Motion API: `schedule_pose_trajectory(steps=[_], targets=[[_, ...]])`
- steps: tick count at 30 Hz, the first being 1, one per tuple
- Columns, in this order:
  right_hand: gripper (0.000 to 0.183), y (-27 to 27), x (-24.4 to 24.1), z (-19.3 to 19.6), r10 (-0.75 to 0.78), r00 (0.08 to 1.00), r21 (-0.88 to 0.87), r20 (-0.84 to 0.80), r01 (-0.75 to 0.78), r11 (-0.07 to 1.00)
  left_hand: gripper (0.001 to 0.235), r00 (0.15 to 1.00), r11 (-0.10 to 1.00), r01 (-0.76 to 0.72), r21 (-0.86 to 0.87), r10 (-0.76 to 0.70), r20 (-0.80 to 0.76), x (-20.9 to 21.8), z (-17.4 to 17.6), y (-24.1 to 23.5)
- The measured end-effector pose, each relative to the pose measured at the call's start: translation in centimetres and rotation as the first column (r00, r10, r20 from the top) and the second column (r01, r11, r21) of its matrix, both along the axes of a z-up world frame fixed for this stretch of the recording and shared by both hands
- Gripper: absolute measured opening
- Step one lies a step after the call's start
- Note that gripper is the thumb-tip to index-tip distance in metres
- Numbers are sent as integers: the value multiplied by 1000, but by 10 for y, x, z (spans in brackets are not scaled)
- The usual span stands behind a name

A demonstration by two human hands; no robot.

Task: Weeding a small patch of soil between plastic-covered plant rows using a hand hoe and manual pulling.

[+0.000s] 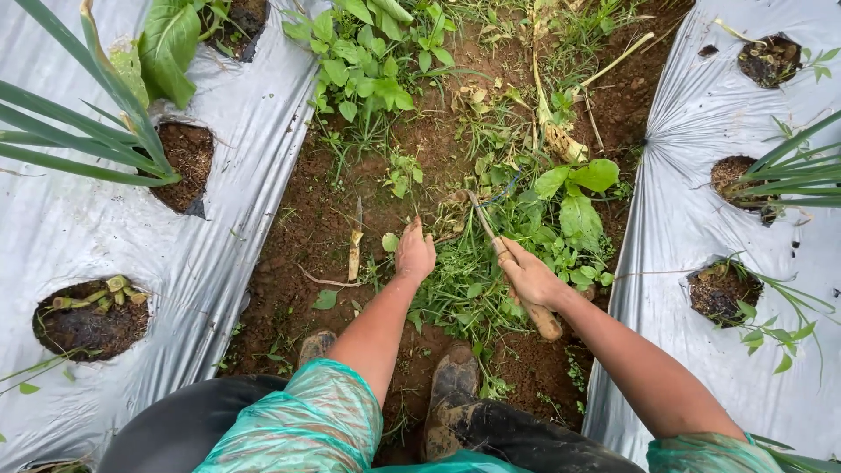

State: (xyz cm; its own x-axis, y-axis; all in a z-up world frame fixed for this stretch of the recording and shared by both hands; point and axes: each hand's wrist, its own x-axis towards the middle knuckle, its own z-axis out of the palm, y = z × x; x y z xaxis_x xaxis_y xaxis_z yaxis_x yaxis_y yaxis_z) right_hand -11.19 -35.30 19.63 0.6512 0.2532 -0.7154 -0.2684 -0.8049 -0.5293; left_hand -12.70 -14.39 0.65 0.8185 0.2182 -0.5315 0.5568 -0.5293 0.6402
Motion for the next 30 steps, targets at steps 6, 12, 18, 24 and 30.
schedule_pose_trajectory(steps=[6, 12, 18, 24, 30], targets=[[67, 41, 20, 12, -181, 980, 135, 83, 169, 976, 40, 938, 926, 346, 153, -344, -41, -18, 23, -9], [69, 77, 59, 6, -334, 932, 303, 141, 280, 911, 47, 873, 866, 481, 135, -487, 19, -31, -73, -2], [64, 117, 83, -9, -409, 894, 408, 181, 310, 859, 48, 899, 894, 432, 118, -437, 18, -39, -30, 6], [63, 112, 41, -21, -53, 999, 201, -7, 53, 978, 58, 973, 911, 215, 352, -230, 0, -44, 29, 14], [62, 109, 40, -7, -66, 998, 240, -17, 68, 968, 81, 980, 943, 198, 267, -188, -63, -42, 40, 13]])
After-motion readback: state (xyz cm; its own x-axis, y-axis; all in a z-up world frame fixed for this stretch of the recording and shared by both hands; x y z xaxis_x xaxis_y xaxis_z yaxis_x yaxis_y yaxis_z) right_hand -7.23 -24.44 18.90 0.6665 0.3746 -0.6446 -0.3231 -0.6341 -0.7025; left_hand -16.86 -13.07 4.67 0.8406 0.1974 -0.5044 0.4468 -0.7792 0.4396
